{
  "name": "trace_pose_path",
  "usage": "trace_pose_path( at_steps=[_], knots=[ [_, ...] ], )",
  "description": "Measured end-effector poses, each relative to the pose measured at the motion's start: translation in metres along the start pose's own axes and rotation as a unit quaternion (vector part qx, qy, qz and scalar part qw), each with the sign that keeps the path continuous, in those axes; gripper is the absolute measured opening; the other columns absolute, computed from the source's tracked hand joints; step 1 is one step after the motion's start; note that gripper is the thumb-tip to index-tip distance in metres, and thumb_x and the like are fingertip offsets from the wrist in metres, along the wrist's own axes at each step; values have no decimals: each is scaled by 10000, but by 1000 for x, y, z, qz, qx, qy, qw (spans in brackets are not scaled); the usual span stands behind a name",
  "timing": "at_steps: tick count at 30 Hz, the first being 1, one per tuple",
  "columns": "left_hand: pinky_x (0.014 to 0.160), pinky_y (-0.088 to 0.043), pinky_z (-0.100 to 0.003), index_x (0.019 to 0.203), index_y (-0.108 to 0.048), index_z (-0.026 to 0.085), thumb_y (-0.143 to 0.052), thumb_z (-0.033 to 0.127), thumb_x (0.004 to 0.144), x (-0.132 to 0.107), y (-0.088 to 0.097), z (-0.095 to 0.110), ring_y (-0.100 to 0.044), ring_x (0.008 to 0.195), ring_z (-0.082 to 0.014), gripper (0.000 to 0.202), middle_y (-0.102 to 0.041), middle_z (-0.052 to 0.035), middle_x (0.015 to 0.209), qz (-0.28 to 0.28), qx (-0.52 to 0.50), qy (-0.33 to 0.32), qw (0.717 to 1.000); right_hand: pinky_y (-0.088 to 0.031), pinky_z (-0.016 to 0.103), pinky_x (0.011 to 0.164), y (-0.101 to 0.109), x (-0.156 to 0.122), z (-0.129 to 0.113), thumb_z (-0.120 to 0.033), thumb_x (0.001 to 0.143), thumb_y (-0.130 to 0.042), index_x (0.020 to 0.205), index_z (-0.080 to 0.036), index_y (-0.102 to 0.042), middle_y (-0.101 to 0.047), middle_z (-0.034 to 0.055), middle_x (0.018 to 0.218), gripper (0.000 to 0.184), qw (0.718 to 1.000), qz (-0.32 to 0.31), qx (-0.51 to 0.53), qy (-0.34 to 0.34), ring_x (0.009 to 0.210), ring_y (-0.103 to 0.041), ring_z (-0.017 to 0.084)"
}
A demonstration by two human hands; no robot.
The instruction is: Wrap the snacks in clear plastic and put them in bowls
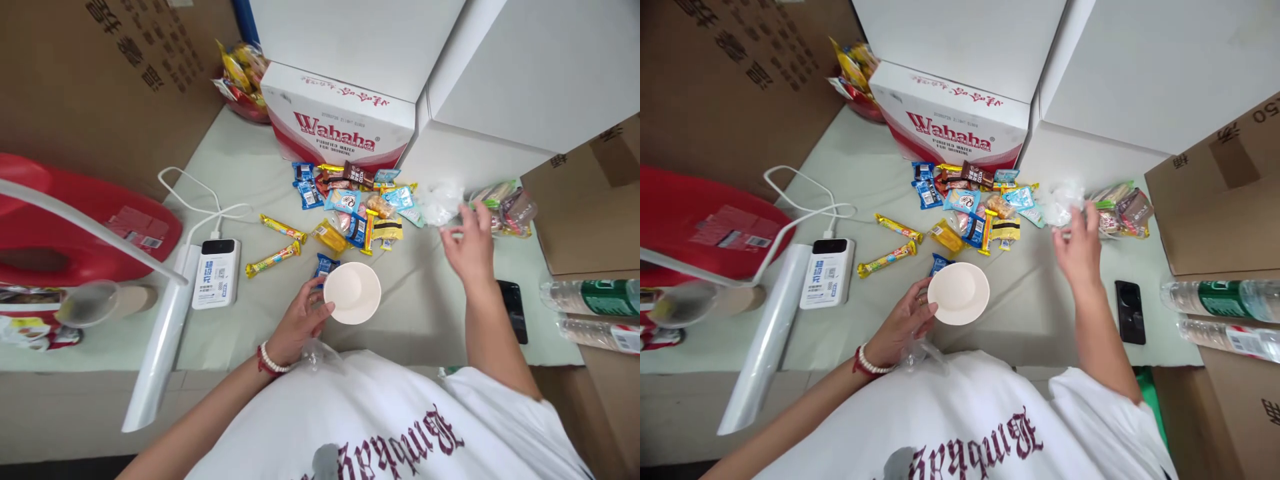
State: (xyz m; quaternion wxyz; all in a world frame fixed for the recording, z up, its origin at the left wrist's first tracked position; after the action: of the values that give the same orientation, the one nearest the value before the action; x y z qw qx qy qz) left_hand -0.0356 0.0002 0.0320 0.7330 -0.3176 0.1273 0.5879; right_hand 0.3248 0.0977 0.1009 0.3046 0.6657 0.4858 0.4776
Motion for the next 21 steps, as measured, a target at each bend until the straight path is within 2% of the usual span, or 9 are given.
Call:
trace_pose_path(
  at_steps=[2, 4, 6, 9, 13, 15, 17, 19, 21],
  knots=[
    [424, -301, -196, 1375, -465, 238, -867, 585, 711, 5, -7, -2, -390, 511, -7, 851, -579, -29, 1084, -28, 5, 18, 999, -619, 356, 745, 12, -57, -44, -326, 979, -635, 1392, -273, -599, -534, 167, 1484, 418, 993, -30, 63, 98, 813, -690, 175],
    [426, -290, -202, 1363, -475, 234, -857, 585, 720, 12, -19, -4, -386, 499, -4, 826, -579, -28, 1083, -69, 19, 35, 997, -621, 356, 808, 13, -108, -83, -338, 963, -693, 1371, -269, -622, -580, 159, 1458, 420, 970, -91, 86, 209, 920, -696, 201],
    [431, -286, -210, 1351, -483, 233, -854, 577, 723, 20, -33, -6, -391, 498, -1, 806, -582, -42, 1135, -102, 40, 40, 993, -615, 366, 835, 10, -144, -101, -315, 957, -710, 1310, -232, -664, -663, 153, 1353, 365, 955, -133, 81, 253, 997, -688, 232],
    [442, -292, -218, 1304, -491, 220, -892, 538, 674, 29, -56, -11, -407, 512, -4, 811, -582, -56, 1179, -137, 68, 52, 987, -604, 352, 789, 10, -169, -100, -306, 966, -700, 1208, -203, -711, -745, 122, 1156, 264, 957, -171, 83, 220, 932, -681, 221],
    [462, -285, -229, 1219, -491, 180, -822, 603, 724, 33, -81, -22, -376, 502, -13, 729, -580, -18, 1014, -169, 65, 79, 980, -604, 356, 787, 20, -188, -87, -370, 976, -668, 1234, -209, -708, -743, 114, 1210, 307, 958, -206, 56, 194, 949, -699, 228],
    [489, -329, -244, 1284, -470, 184, -772, 609, 770, 33, -87, -24, -398, 515, -27, 732, -579, -26, 1037, -183, 71, 83, 977, -591, 332, 789, 31, -195, -68, -218, 1012, -546, 1181, -231, -724, -768, 77, 1149, 245, 967, -183, 12, 179, 932, -712, 209],
    [576, -424, -272, 1344, -478, 204, -759, 545, 791, 33, -86, -24, -479, 598, -57, 708, -584, -58, 1159, -196, 77, 73, 975, -575, 334, 811, 48, -195, -29, -170, 1009, -489, 1135, -214, -733, -775, 89, 1101, 278, 985, -128, -47, 103, 949, -718, 219],
    [688, -467, -289, 1289, -567, 202, -756, 432, 773, 33, -76, -23, -541, 724, -100, 596, -602, -55, 1169, -204, 71, 61, 975, -552, 366, 784, 70, -184, 31, -280, 994, -550, 1092, -173, -741, -766, 138, 1054, 241, 989, -72, -128, -31, 918, -710, 264],
    [718, -451, -276, 1161, -652, 187, -741, 310, 708, 33, -58, -24, -547, 792, -133, 477, -627, -25, 996, -199, 56, 57, 977, -499, 383, 706, 91, -162, 98, -329, 940, -613, 1015, -144, -750, -746, 165, 927, 242, 957, -60, -225, -174, 814, -681, 296]
  ],
)
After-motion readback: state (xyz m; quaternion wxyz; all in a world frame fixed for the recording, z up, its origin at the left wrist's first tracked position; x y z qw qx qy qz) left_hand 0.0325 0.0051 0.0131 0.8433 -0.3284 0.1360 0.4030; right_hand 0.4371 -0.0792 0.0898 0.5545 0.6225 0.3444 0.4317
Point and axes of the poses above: each hand's wrist, its own x-axis towards the middle knuckle, its own y-axis out of the back of the hand, z = x × y, the point moved 4 cm from there along x, towards the middle knuckle
